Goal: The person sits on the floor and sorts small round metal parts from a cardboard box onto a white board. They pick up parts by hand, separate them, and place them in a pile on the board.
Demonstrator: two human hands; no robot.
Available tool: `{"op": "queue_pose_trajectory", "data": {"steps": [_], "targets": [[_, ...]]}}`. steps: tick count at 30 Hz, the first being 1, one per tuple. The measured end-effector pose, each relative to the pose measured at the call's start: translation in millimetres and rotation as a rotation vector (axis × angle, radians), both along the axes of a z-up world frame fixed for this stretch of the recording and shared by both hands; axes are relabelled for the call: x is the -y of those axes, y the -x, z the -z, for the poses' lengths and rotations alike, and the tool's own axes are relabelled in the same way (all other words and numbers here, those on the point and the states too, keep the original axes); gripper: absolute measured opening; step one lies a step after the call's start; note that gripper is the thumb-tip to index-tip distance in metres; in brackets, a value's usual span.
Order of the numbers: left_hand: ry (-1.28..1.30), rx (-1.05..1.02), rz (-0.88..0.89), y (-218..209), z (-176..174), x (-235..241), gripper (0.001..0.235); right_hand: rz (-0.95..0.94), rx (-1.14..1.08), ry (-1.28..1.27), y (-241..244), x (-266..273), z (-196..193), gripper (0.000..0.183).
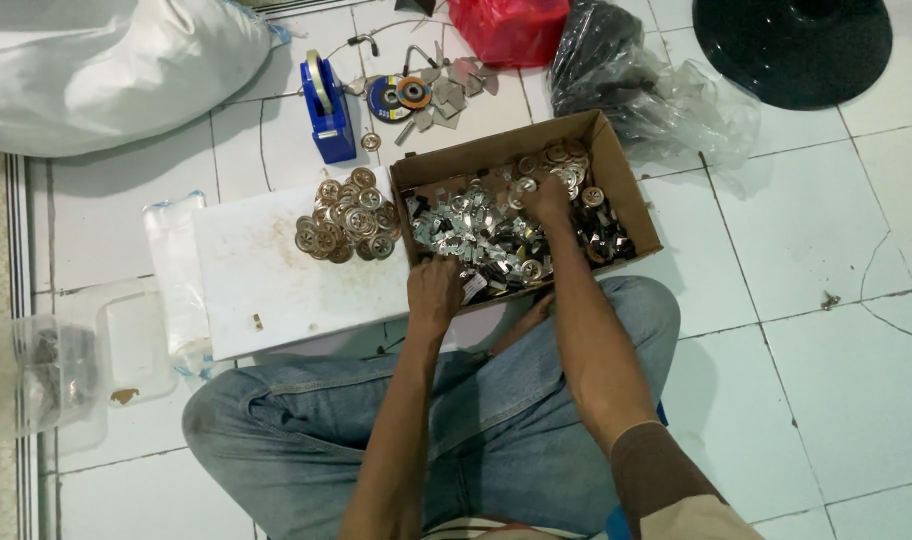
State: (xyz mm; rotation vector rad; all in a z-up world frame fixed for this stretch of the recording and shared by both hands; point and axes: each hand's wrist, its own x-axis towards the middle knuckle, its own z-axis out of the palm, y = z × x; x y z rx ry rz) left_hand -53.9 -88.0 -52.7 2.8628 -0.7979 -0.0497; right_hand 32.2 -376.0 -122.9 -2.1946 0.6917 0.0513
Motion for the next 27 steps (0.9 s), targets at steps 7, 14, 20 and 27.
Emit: {"op": "queue_pose_trajectory", "data": {"steps": [7,14,20,27], "targets": [[-0.002,0.043,0.003,1,16,0,0.008,0.083,-0.099,0.229,23,16,3,0.045],[0.107,-0.111,-0.093,-12,22,6,0.034,-0.005,-0.108,0.256,23,-15,-33,0.023],[0.693,-0.311,-0.318,-48,1,1,0.050,0.075,0.073,-0.474,69,-98,-145,0.028],[1.235,-0.743,-0.405,-54,-22,-16,0.032,0.008,0.138,-0.990,72,-146,-145,0.024]]}}
